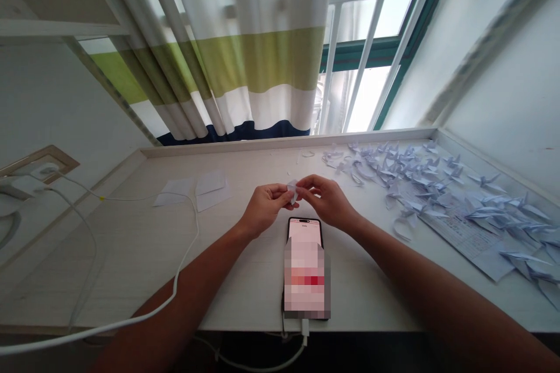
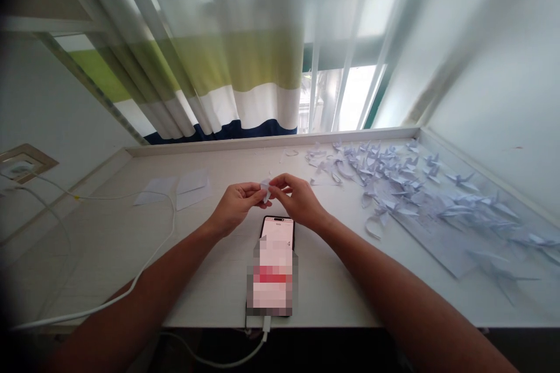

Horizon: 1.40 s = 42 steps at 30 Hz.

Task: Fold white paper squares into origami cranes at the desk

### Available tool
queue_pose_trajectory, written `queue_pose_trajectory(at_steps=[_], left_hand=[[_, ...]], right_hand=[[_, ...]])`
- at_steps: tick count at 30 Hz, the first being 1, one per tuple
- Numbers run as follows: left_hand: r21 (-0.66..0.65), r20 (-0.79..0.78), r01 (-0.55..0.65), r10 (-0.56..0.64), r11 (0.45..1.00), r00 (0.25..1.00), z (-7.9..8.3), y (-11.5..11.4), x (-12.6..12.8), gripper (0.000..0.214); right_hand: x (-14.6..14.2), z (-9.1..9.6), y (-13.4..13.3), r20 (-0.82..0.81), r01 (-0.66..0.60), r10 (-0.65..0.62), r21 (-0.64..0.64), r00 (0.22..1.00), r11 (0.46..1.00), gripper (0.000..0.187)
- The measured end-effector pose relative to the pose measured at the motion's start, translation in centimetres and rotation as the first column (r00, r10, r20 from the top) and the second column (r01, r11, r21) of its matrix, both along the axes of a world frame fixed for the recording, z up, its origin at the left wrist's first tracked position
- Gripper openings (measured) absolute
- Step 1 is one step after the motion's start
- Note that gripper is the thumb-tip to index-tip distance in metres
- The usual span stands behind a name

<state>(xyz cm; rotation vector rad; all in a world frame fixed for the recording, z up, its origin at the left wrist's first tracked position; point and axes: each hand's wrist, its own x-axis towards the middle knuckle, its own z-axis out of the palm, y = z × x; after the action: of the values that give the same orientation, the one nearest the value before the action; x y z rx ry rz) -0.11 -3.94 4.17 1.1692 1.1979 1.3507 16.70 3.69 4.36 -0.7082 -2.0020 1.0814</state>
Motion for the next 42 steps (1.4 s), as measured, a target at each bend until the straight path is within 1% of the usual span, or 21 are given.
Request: queue_pose_trajectory(at_steps=[8, 14, 18, 22, 26, 31, 33, 42], left_hand=[[-0.018, -0.007, -0.017, 0.017, 1.0, 1.0, 0.1, -0.2, 0.1, 0.037], [-0.035, 0.068, -0.012, 0.014, 0.999, 0.998, 0.2, -0.3, 0.2, 0.035], [-0.063, 0.108, 0.021, -0.014, 0.998, 0.994, 0.2, -0.4, 0.4, 0.036], [-0.09, 0.069, 0.033, -0.027, 0.995, 0.997, 0.1, -0.5, 0.7, 0.037], [-0.08, 0.031, 0.032, -0.03, 0.996, 0.999, 0.0, -0.5, 0.8, 0.039], [-0.079, 0.125, 0.034, -0.024, 0.996, 0.992, 0.0, -0.5, 0.9, 0.041], [-0.072, 0.149, 0.028, -0.017, 0.997, 0.989, -0.1, -0.5, 1.0, 0.039], [-0.069, 0.154, 0.008, 0.003, 0.998, 0.988, 0.3, -0.6, 1.1, 0.036]], right_hand=[[-0.2, 0.5, -0.5, -0.034, 0.033, -0.034, -0.009, 0.999, 0.999, 0.012], [-0.5, 0.4, -0.7, -0.072, 0.052, -0.053, -0.014, 0.996, 0.999, 0.012], [-0.4, 0.5, -0.5, -0.1, 0.08, -0.082, -0.03, 0.992, 0.996, 0.011], [-0.4, 0.3, -0.5, -0.092, 0.108, -0.111, -0.038, 0.99, 0.993, 0.011], [-0.4, 0.1, -0.5, -0.104, 0.124, -0.128, -0.04, 0.986, 0.991, 0.01], [-0.4, 0.2, -0.4, -0.136, 0.15, -0.152, -0.025, 0.979, 0.988, 0.011], [-0.5, 0.2, -0.5, -0.152, 0.153, -0.155, -0.024, 0.976, 0.988, 0.011], [-0.6, 0.0, -0.8, -0.181, 0.14, -0.146, -0.044, 0.972, 0.989, 0.014]])
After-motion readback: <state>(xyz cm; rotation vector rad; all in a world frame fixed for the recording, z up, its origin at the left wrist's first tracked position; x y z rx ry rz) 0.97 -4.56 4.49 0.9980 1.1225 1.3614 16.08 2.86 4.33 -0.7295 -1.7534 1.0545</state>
